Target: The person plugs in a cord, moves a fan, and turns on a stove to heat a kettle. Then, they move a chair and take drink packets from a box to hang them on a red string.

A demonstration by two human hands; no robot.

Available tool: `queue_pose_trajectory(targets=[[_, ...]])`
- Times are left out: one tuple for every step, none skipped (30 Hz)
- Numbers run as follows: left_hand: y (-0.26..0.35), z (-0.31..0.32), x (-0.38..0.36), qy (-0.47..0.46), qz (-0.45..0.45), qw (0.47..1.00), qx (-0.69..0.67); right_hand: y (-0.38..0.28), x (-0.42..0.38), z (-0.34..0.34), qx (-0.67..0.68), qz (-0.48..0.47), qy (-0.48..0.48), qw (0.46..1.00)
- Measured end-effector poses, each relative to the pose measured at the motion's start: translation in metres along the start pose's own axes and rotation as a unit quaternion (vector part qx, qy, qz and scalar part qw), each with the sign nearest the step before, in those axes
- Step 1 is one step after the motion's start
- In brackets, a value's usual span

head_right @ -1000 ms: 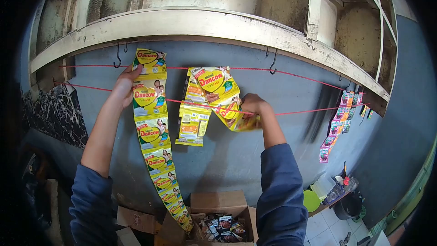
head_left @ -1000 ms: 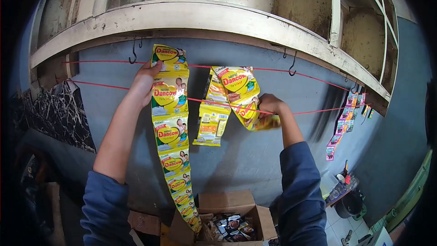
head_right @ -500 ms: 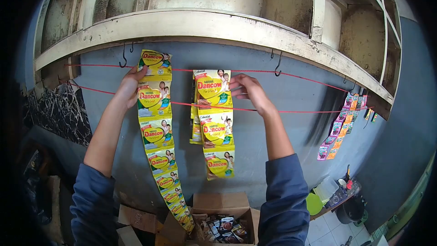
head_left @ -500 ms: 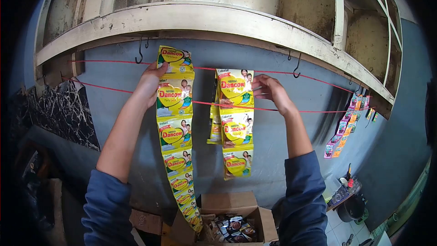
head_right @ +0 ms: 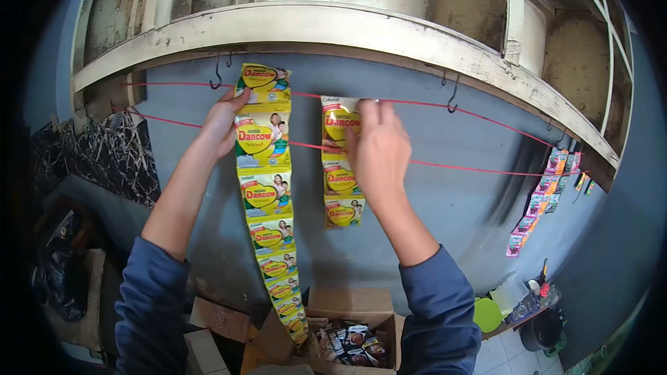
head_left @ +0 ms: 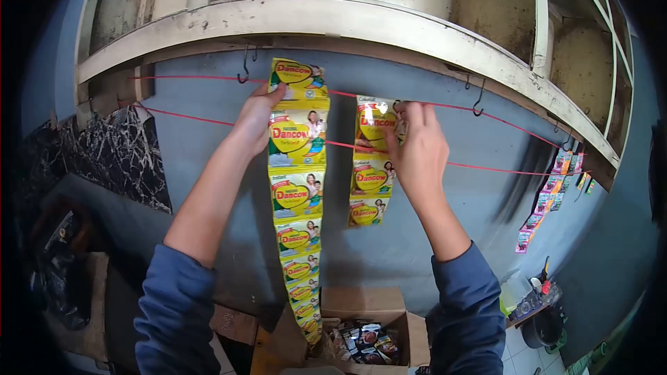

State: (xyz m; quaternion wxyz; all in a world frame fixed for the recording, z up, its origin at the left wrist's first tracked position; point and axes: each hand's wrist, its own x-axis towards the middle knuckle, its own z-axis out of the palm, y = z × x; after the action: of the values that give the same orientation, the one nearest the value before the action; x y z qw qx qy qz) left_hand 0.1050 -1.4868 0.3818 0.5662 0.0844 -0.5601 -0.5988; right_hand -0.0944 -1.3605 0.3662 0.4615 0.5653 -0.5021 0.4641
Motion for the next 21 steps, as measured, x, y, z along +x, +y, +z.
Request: queue_pose_trajectory(targets=[[0.003, 0.001, 0.004, -0.031, 0.009, 0.999, -0.027, -0.011, 0.009, -0.001, 0.025, -0.044, -0.034, 0.998], [0.008, 0.006, -0.002, -0.05, -0.013, 0.998, -0.041, -0.02, 0.014, 0.001, 0.081, -0.104, -0.04, 0.99], [0.009, 0.006, -0.004, -0.048, -0.016, 0.998, -0.036, -0.029, 0.02, 0.008, 0.135, -0.162, -0.044, 0.977], [0.01, 0.006, -0.005, -0.091, -0.026, 0.994, -0.048, -0.034, 0.025, 0.018, 0.14, -0.155, -0.043, 0.977], [0.012, 0.007, -0.007, -0.135, -0.035, 0.988, -0.058, -0.038, 0.03, 0.028, 0.122, -0.208, -0.049, 0.969], [0.012, 0.011, -0.011, -0.132, -0.022, 0.991, -0.03, -0.04, 0.036, 0.036, 0.103, -0.262, -0.053, 0.958], [0.011, 0.01, -0.012, -0.132, -0.022, 0.991, -0.022, -0.039, 0.043, 0.04, 0.107, -0.258, -0.047, 0.959], [0.01, 0.009, -0.013, -0.17, -0.045, 0.981, -0.08, -0.038, 0.052, 0.041, 0.103, -0.277, -0.003, 0.955], [0.009, 0.007, -0.014, -0.209, -0.066, 0.966, -0.14, -0.04, 0.06, 0.042, 0.095, -0.296, 0.04, 0.949], [0.004, 0.005, -0.021, -0.22, -0.077, 0.96, -0.156, -0.04, 0.066, 0.043, 0.126, -0.265, 0.022, 0.956], [-0.002, 0.01, -0.038, -0.21, -0.055, 0.961, -0.174, -0.039, 0.072, 0.045, 0.125, -0.262, 0.027, 0.957], [-0.014, 0.007, -0.057, -0.237, -0.109, 0.941, -0.213, -0.038, 0.078, 0.05, 0.116, -0.197, 0.023, 0.973], [-0.037, 0.004, -0.075, -0.23, -0.113, 0.936, -0.242, -0.034, 0.083, 0.057, 0.106, -0.132, 0.018, 0.985], [-0.073, -0.012, -0.093, -0.18, -0.142, 0.967, -0.111, -0.027, 0.09, 0.068, 0.103, -0.131, 0.02, 0.986], [-0.099, -0.025, -0.106, -0.128, -0.167, 0.977, 0.021, -0.015, 0.097, 0.082, 0.039, -0.074, -0.028, 0.996], [-0.098, -0.027, -0.114, -0.133, -0.166, 0.977, 0.019, -0.004, 0.103, 0.093, -0.028, -0.017, -0.075, 0.997], [-0.091, -0.028, -0.123, -0.155, -0.121, 0.979, 0.047, 0.006, 0.106, 0.101, -0.035, -0.017, -0.074, 0.996], [-0.077, -0.026, -0.131, -0.175, -0.078, 0.979, 0.074, 0.014, 0.107, 0.105, 0.024, -0.037, -0.046, 0.998], [-0.058, -0.023, -0.127, -0.16, -0.062, 0.984, 0.042, 0.022, 0.107, 0.11, 0.084, -0.058, -0.02, 0.995], [-0.043, -0.023, -0.118, -0.154, -0.007, 0.988, 0.023, 0.024, 0.109, 0.102, 0.099, -0.051, -0.059, 0.992], [-0.017, -0.016, -0.111, -0.152, 0.009, 0.988, -0.02, 0.019, 0.112, 0.089, 0.098, -0.051, -0.063, 0.992]])
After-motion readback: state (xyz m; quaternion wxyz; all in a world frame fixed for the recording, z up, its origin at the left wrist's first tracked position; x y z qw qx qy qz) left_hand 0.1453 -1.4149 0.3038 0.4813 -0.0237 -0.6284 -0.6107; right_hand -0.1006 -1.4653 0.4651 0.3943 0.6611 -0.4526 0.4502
